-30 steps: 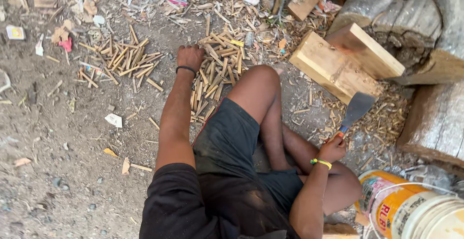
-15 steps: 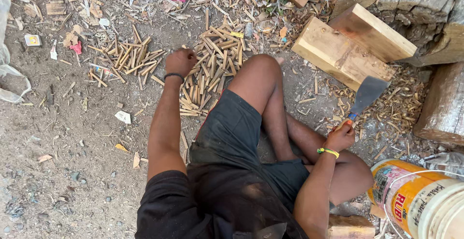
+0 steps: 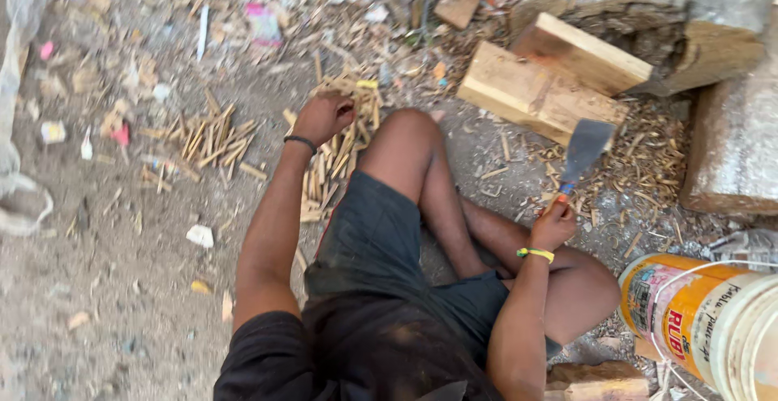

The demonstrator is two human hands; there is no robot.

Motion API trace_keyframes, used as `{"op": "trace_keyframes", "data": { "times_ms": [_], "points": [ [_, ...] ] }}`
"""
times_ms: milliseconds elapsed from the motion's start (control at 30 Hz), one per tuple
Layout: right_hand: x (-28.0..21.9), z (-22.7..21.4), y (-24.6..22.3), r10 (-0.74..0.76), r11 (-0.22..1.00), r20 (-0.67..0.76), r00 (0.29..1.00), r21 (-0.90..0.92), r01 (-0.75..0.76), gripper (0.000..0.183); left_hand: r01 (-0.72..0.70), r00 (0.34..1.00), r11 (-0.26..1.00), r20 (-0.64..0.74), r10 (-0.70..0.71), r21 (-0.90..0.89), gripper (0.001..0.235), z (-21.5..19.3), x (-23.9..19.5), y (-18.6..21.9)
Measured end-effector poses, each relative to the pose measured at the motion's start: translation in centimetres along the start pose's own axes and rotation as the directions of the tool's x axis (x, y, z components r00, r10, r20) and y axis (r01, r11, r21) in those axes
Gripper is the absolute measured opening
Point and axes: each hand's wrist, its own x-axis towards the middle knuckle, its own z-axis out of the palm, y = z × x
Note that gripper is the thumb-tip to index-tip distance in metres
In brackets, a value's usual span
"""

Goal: The person sits on the ground and uses a chisel to carve a rectangular wooden block. They repeatedly scrape the surface to remove wood shavings and occasionally pick up small pieces of wood from the ground.

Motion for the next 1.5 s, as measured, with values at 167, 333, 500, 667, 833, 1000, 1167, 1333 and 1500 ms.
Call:
{"op": "trace_keyframes", "data": {
  "times_ms": [167,333,500,667,833,1000,1167,1333,1500],
  "points": [
    [0.3,0.8,1.1,0.083,0.993,-0.016,0.996,0.089,-0.081,0.049,-0.052,0.999,0.998,-0.009,0.052,0.034,0.021,0.5,6.2,5.9],
    [0.0,2.8,0.5,0.35,0.871,-0.011,0.937,0.372,-0.321,0.033,-0.041,0.994,0.998,0.101,0.037,0.041,0.022,4.9,13.8,13.3],
    [-0.7,2.6,-3.2,0.457,0.81,0.02,0.889,0.404,-0.426,0.035,-0.045,0.976,0.994,0.216,0.022,0.102,0.03,12.8,19.6,18.5],
    [-1.1,1.8,-7.0,0.441,0.809,0.035,0.897,0.418,-0.414,0.036,0.021,0.949,0.992,0.31,-0.059,0.124,0.033,22.0,23.2,20.9],
    [-1.5,1.3,-8.8,0.444,0.82,0.047,0.895,0.381,-0.427,0.033,0.128,0.943,0.97,0.278,-0.183,0.206,0.035,28.2,26.3,20.5],
    [-2.1,1.5,-7.9,0.465,0.829,0.062,0.883,0.319,-0.459,0.036,0.106,0.961,0.977,0.234,-0.149,0.188,0.038,29.6,27.2,19.3],
    [-2.5,2.2,-7.1,0.444,0.86,0.059,0.894,0.252,-0.443,0.034,0.083,0.98,0.991,0.174,-0.101,0.108,0.038,29.3,26.9,19.6],
    [-3.2,2.9,-6.3,0.374,0.901,0.111,0.921,0.191,-0.389,0.036,-0.03,0.998,0.998,-0.047,0.032,0.047,0.044,28.4,25.8,19.6],
    [-3.7,4.4,-6.0,0.493,0.837,0.152,0.856,0.185,-0.515,0.031,-0.019,0.998,0.979,0.059,0.032,-0.205,0.049,26.6,24.5,19.4]
  ]
}}
